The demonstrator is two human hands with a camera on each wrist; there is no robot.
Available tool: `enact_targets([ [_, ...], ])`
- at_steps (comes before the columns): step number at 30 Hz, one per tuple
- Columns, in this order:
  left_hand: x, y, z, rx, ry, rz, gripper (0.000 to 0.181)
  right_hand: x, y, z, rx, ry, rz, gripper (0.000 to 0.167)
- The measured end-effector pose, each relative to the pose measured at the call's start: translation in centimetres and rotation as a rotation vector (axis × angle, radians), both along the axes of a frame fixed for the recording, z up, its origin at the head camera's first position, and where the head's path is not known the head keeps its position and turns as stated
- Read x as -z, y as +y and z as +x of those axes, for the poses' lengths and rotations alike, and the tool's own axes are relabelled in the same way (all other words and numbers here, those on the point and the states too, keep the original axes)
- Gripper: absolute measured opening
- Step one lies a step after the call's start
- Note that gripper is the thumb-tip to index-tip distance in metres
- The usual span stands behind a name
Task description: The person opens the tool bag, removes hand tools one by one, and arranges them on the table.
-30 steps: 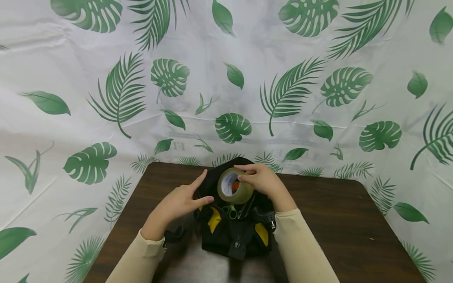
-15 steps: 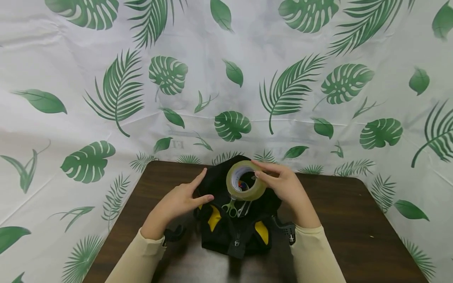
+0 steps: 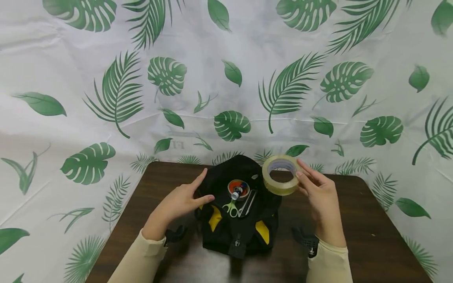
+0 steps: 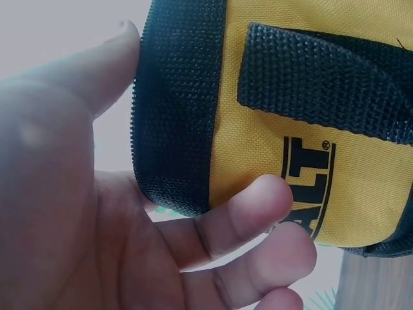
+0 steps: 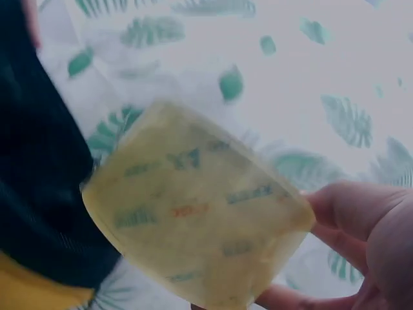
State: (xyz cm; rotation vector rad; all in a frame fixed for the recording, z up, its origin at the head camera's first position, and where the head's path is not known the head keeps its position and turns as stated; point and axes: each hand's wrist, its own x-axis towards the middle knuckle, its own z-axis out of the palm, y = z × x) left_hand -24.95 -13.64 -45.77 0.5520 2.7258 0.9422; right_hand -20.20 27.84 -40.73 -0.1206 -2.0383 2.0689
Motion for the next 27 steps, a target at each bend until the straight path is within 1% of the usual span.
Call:
enact_targets([
  [4,0.0,0.2,0.1,-0.006,0.002,-0.003,0.102,0.7,2.0,-0.5,0.072,0.018,-0.115,0.057],
  [9,-0.2,0.3,0.4,-0.006,0.002,-0.013,0.102,1.5,3.6,-0.8,0.223,0.025,-0.232,0.055],
  [11,-0.2,0.2,0.5,-0.004,0.0,-0.012,0.102,1.9,4.1,-1.1,0.285,0.023,-0.259,0.053],
  [13,-0.2,0.1,0.4,-0.004,0.002,-0.017,0.102,2.8,4.4,-1.7,0.333,0.02,-0.262,0.051],
  [16,-0.2,-0.1,0.2,-0.006,0.012,-0.024,0.101,4.9,5.0,-3.1,0.382,0.015,-0.236,0.05],
  [19,-0.2,0.0,0.2,-0.006,0.016,-0.026,0.101,7.9,5.7,-4.3,0.4,0.029,-0.178,0.051],
  [21,-0.1,0.1,0.2,-0.005,0.013,-0.023,0.102,10.1,6.3,-4.9,0.409,0.028,-0.164,0.051],
  [24,0.0,0.3,0.3,0.002,-0.001,-0.019,0.102,13.0,7.1,-5.4,0.436,0.024,-0.182,0.049],
  [27,0.0,0.4,0.3,-0.005,-0.003,-0.009,0.101,15.1,7.7,-5.8,0.46,0.034,-0.214,0.049],
])
